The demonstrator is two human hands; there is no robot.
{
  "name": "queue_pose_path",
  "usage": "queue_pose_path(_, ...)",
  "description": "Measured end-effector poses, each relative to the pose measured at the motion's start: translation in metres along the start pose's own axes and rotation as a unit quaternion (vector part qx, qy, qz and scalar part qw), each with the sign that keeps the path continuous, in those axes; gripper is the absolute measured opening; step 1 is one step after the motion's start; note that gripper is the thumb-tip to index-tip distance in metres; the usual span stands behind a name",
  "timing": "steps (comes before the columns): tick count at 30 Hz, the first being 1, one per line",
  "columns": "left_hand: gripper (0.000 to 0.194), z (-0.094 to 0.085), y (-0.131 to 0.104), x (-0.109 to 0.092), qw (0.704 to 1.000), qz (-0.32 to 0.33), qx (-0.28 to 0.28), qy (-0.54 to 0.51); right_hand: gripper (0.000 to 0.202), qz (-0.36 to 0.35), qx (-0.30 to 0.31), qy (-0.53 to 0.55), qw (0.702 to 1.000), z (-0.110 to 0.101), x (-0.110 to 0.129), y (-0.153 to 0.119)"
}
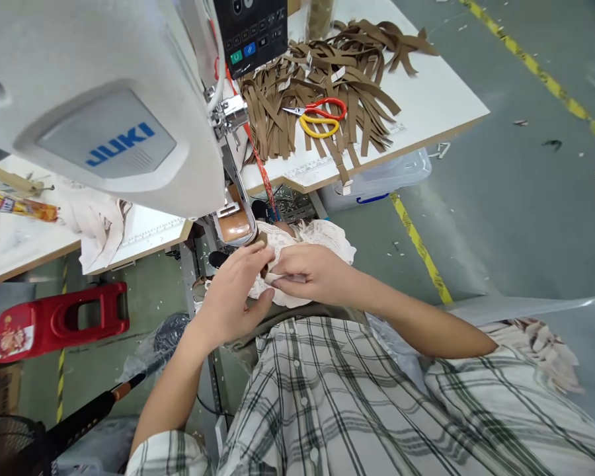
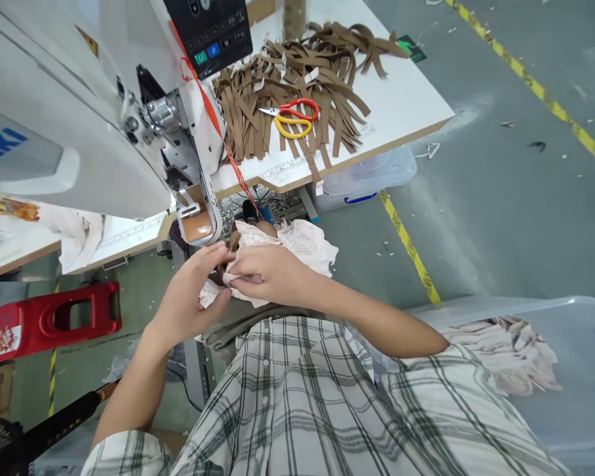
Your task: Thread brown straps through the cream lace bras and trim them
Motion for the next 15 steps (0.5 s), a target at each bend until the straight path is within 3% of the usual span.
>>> queue_pose_path(2,0.028,0.002,-0.003,0.003,0.999,0.034,-0.012,0.032,0.016,-0.049,-0.003,-0.100,0.994,0.001,0.005,-0.002)
queue_pose_path(4,0.016,0.002,-0.012,0.001,0.992,0.086,-0.062,0.074,0.018,-0.100,-0.032,-0.183,0.977,0.001,0.011,-0.005)
queue_pose_path(8,0.021,-0.001,-0.033,-0.013,0.956,0.182,-0.168,0.157,0.018,-0.161,-0.076,-0.231,0.956,0.001,0.019,-0.009)
queue_pose_path(15,0.022,-0.003,-0.037,-0.015,0.955,0.168,-0.183,0.164,0.009,-0.179,-0.087,-0.199,0.960,0.008,0.021,-0.009)
Point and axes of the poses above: each hand's wrist, its own y-axis towards the middle knuckle, its own z-axis out of the palm, x = y × z, the point moved 6 cm from there along y, towards the middle knuckle, and after that the axes turned 2 degrees about y, right-handed, at the moved point
